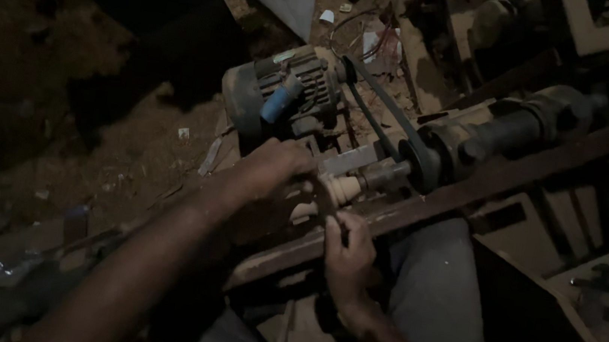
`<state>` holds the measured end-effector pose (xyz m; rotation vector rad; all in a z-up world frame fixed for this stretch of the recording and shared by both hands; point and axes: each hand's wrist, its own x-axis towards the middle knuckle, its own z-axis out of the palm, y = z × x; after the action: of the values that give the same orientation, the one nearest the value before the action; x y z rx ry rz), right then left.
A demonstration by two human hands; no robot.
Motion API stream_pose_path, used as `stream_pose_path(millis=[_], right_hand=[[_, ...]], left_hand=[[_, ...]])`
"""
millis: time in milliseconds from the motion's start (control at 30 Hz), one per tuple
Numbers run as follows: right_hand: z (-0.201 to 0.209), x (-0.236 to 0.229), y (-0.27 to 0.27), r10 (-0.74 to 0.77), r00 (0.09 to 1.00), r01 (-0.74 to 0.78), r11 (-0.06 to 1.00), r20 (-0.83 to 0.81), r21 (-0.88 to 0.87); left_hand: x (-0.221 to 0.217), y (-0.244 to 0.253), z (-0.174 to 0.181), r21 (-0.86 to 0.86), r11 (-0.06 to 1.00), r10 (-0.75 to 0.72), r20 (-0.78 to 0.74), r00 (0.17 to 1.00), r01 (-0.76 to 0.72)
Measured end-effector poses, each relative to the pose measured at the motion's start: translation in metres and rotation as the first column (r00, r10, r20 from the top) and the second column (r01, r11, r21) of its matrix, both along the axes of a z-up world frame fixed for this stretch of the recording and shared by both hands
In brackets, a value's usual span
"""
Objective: The person shapes a piece of wood on a spinning lathe by holding tools against it and then uses a piece of sandpaper to smooth the surface.
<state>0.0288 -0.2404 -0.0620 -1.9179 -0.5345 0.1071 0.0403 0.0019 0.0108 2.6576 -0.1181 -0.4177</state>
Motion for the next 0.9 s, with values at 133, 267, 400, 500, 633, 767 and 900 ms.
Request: stream_pose_path(millis=[133, 267, 400, 500, 633, 767, 900], right_hand=[[0.003, 0.008, -0.001, 0.013, 1.0, -0.011, 0.996, 0.019, -0.091], [-0.006, 0.007, 0.004, 0.102, 0.945, -0.067, 0.99, 0.309, -0.121], [-0.01, 0.005, 0.008, 0.108, 0.926, -0.041, 0.982, 0.363, -0.187], [-0.009, 0.005, 0.009, 0.112, 0.913, -0.04, 0.982, 0.392, -0.186], [-0.013, 0.003, 0.008, 0.085, 0.899, -0.005, 0.983, 0.429, -0.185], [-0.015, 0.004, 0.008, 0.107, 0.887, -0.003, 0.974, 0.449, -0.227], [-0.008, 0.007, 0.009, 0.123, 0.899, -0.034, 0.977, 0.42, -0.212]], left_hand=[[-0.003, 0.002, -0.009, -0.207, 0.975, 0.095, 0.051, 0.994, -0.082], [-0.002, 0.012, -0.023, -0.135, 0.991, 0.01, 0.177, 0.984, 0.014], [0.002, 0.015, -0.035, -0.094, 0.993, -0.047, 0.202, 0.978, 0.067], [0.005, 0.017, -0.041, -0.178, 0.981, -0.026, 0.249, 0.968, 0.072], [0.009, 0.021, -0.046, -0.278, 0.956, -0.013, 0.274, 0.962, 0.093], [0.007, 0.019, -0.045, -0.273, 0.956, -0.022, 0.306, 0.952, 0.11], [0.008, 0.022, -0.047, -0.344, 0.932, 0.024, 0.375, 0.927, 0.115]])
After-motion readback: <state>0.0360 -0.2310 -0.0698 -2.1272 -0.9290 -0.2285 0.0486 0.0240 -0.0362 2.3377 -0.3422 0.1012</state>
